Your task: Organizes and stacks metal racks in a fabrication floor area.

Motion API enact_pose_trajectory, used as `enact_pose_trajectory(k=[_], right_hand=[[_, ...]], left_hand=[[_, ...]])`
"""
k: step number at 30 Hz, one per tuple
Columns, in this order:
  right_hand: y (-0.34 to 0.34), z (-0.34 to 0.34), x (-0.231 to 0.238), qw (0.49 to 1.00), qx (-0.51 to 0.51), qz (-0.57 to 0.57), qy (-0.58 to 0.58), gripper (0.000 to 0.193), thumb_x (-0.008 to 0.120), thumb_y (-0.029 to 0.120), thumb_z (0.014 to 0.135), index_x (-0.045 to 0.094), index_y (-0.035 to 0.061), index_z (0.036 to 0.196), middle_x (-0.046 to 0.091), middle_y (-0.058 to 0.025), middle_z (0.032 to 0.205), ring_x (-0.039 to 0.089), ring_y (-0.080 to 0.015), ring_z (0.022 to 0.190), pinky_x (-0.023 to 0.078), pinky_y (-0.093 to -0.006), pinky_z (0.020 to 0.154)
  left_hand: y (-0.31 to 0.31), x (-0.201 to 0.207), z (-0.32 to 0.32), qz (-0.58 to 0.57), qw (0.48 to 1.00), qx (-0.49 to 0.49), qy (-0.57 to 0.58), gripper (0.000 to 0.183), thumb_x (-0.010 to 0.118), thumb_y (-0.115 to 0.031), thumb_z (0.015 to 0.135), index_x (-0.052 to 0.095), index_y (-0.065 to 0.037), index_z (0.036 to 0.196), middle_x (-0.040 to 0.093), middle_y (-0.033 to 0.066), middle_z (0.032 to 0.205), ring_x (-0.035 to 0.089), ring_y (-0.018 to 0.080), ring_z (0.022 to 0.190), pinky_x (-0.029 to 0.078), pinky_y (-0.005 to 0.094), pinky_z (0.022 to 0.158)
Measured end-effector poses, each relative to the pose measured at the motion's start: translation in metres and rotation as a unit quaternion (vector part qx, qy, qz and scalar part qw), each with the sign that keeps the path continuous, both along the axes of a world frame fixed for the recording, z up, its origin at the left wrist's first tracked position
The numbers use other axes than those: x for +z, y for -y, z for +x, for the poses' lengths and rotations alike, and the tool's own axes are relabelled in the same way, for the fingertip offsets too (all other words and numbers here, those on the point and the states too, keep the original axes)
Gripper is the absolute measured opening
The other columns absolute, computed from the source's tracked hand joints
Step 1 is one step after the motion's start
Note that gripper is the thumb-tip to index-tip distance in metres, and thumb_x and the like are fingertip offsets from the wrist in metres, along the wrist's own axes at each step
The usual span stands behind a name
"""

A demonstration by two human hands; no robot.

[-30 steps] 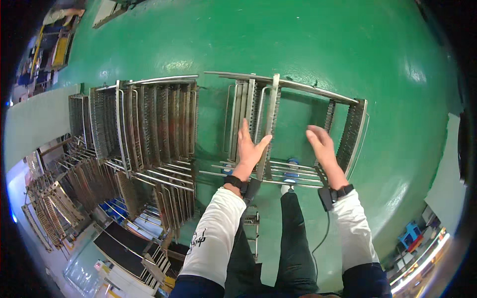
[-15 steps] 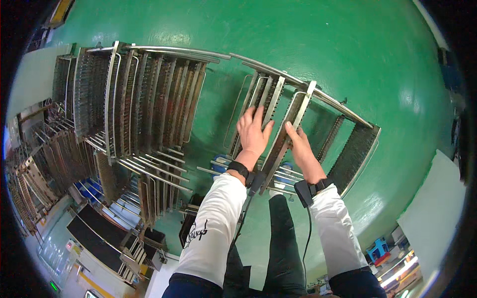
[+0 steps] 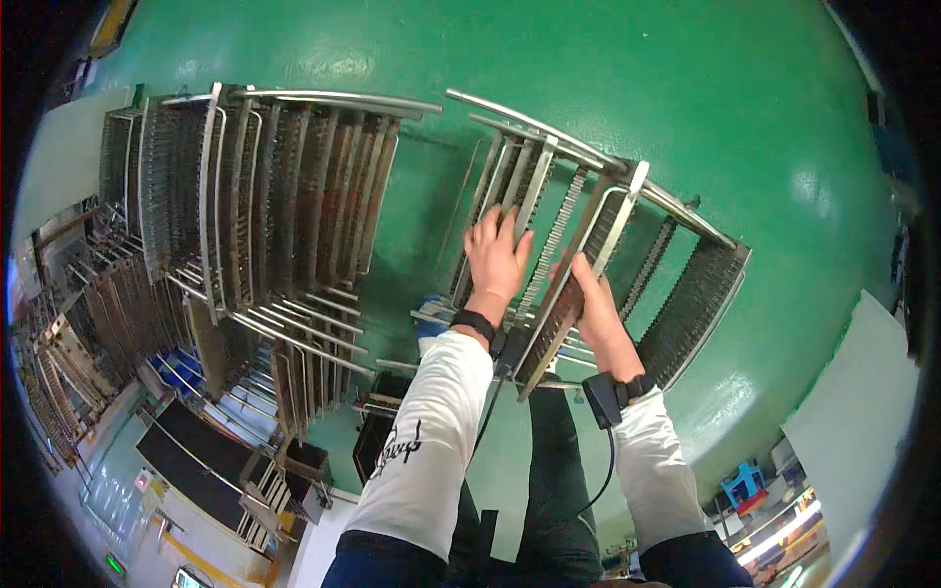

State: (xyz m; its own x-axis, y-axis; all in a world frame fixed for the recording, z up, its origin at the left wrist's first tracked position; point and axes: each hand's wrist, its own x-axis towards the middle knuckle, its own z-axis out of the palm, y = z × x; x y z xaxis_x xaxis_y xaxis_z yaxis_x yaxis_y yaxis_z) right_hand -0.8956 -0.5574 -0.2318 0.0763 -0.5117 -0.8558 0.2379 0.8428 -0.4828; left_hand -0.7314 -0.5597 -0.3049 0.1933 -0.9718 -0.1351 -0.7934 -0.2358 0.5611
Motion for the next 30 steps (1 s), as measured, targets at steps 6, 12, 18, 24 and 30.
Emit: enact_pose_trajectory(k=[6, 12, 18, 24, 30], right_hand=[[0.013, -0.033, 0.051, 0.997, 0.035, -0.024, 0.067, 0.065, 0.062, 0.056, 0.091, 0.053, 0.0061, 0.131, 0.065, -0.0078, 0.11, 0.063, -0.0178, 0.1, 0.052, -0.0341, 0.08], [0.002, -0.021, 0.053, 0.996, -0.009, -0.032, 0.077, 0.072, 0.063, 0.055, 0.09, 0.048, 0.0038, 0.137, 0.063, -0.0117, 0.119, 0.061, -0.0234, 0.111, 0.051, -0.0377, 0.091], [0.006, 0.007, 0.039, 0.999, 0.016, -0.015, 0.027, 0.066, 0.069, 0.052, 0.088, 0.057, -0.0022, 0.124, 0.065, -0.0126, 0.116, 0.061, -0.0209, 0.109, 0.048, -0.0351, 0.091], [0.012, 0.016, 0.034, 0.999, 0.019, -0.026, 0.006, 0.07, 0.07, 0.05, 0.087, 0.052, -0.0026, 0.129, 0.065, -0.0125, 0.115, 0.06, -0.0186, 0.106, 0.047, -0.0337, 0.091], [0.024, 0.054, -0.004, 0.989, 0.086, -0.048, -0.107, 0.08, 0.071, 0.054, 0.084, 0.048, -0.0065, 0.131, 0.064, -0.0121, 0.099, 0.059, -0.0157, 0.083, 0.049, -0.0293, 0.069]], left_hand=[[0.015, 0.004, -0.009, -0.03, 0.999, -0.017, -0.009, 0.047, 0.062, -0.035, 0.091, 0.058, -0.011, 0.131, 0.05, 0.0152, 0.135, 0.047, 0.0339, 0.122, 0.032, 0.0517, 0.105], [0.003, -0.003, -0.003, 0.019, 0.999, -0.031, -0.011, 0.049, 0.058, -0.038, 0.093, 0.054, -0.012, 0.135, 0.05, 0.0155, 0.135, 0.046, 0.0338, 0.125, 0.031, 0.0518, 0.106], [0.004, -0.004, 0.012, 0.028, 0.999, -0.034, -0.016, 0.05, 0.057, -0.037, 0.094, 0.051, -0.011, 0.137, 0.05, 0.016, 0.134, 0.047, 0.0351, 0.124, 0.031, 0.0519, 0.105], [0.008, -0.012, 0.02, 0.04, 0.997, -0.066, -0.012, 0.051, 0.057, -0.035, 0.095, 0.048, -0.01, 0.139, 0.047, 0.0169, 0.136, 0.045, 0.0368, 0.126, 0.029, 0.0521, 0.106], [0.013, -0.018, 0.044, 0.049, 0.995, -0.09, -0.005, 0.048, 0.057, -0.031, 0.095, 0.051, -0.002, 0.133, 0.046, 0.0195, 0.136, 0.044, 0.037, 0.127, 0.029, 0.052, 0.106]])
